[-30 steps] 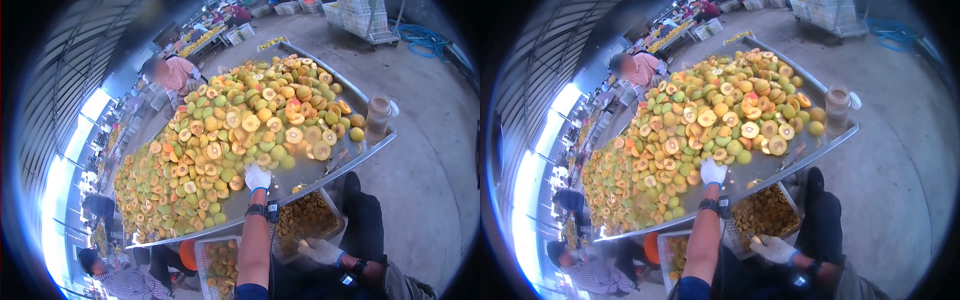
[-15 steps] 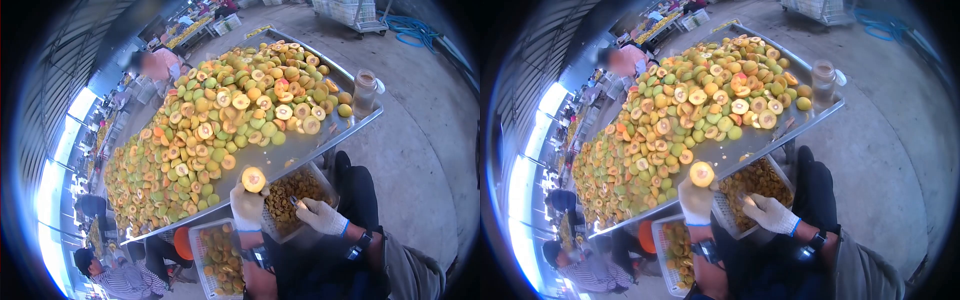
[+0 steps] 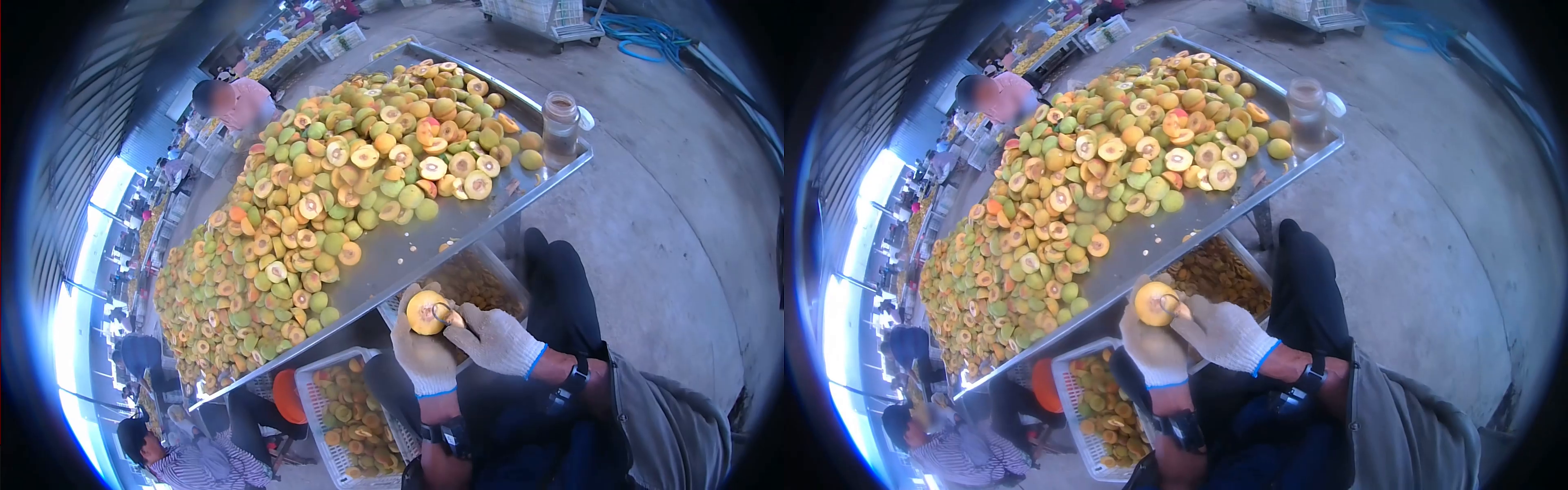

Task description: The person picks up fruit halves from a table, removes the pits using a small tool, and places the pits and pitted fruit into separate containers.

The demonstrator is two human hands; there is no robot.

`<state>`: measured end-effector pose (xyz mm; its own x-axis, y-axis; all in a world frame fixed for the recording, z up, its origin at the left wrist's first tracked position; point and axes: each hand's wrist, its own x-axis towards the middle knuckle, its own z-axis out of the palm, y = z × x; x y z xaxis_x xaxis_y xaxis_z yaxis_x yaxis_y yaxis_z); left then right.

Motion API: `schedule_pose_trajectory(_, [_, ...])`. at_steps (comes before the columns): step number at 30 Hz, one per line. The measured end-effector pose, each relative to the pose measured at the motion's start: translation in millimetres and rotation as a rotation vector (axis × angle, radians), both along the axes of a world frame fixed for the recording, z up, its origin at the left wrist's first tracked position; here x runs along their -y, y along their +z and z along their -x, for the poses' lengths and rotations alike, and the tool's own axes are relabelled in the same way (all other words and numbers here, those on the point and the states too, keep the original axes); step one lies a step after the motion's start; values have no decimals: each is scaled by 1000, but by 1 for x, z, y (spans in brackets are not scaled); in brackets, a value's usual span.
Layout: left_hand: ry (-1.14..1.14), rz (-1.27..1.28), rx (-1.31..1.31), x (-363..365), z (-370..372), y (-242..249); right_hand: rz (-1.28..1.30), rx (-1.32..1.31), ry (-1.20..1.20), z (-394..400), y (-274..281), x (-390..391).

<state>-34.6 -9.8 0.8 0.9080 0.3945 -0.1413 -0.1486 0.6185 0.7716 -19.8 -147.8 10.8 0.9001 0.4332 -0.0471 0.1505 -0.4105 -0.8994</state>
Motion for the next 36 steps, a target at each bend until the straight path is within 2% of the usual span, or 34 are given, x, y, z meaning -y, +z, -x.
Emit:
schedule_pose_trajectory(4, [-15, -127, -17, 7, 3, 2, 121, 57, -2, 1, 2, 4])
schedule_pose_trajectory(6, [-21, 76, 93, 10, 2, -4, 113, 62, -7, 1, 1, 4])
schedule_pose_trajectory(9, [13, 155, 114, 14, 2, -3, 79, 56, -8, 2, -2, 4])
schedule_pose_trajectory(15, [133, 163, -47, 25, -5, 5, 47, 75, 0, 6, -1, -1])
schedule_pose_trajectory(22, [195, 116, -69, 26, -5, 3, 81, 71, -1, 11, -7, -9])
schedule_pose_trajectory(24, [226, 200, -68, 29, -3, 5, 88, 58, 18, 9, -9, -8])
schedule_pose_trajectory(33, [123, 41, -39, 18, 0, -10, 99, 28, 71, 8, 5, -5])
schedule_pose_trajectory(36, [125, 107, -54, 25, 1, -3, 76, 35, 49, 9, -1, -1])
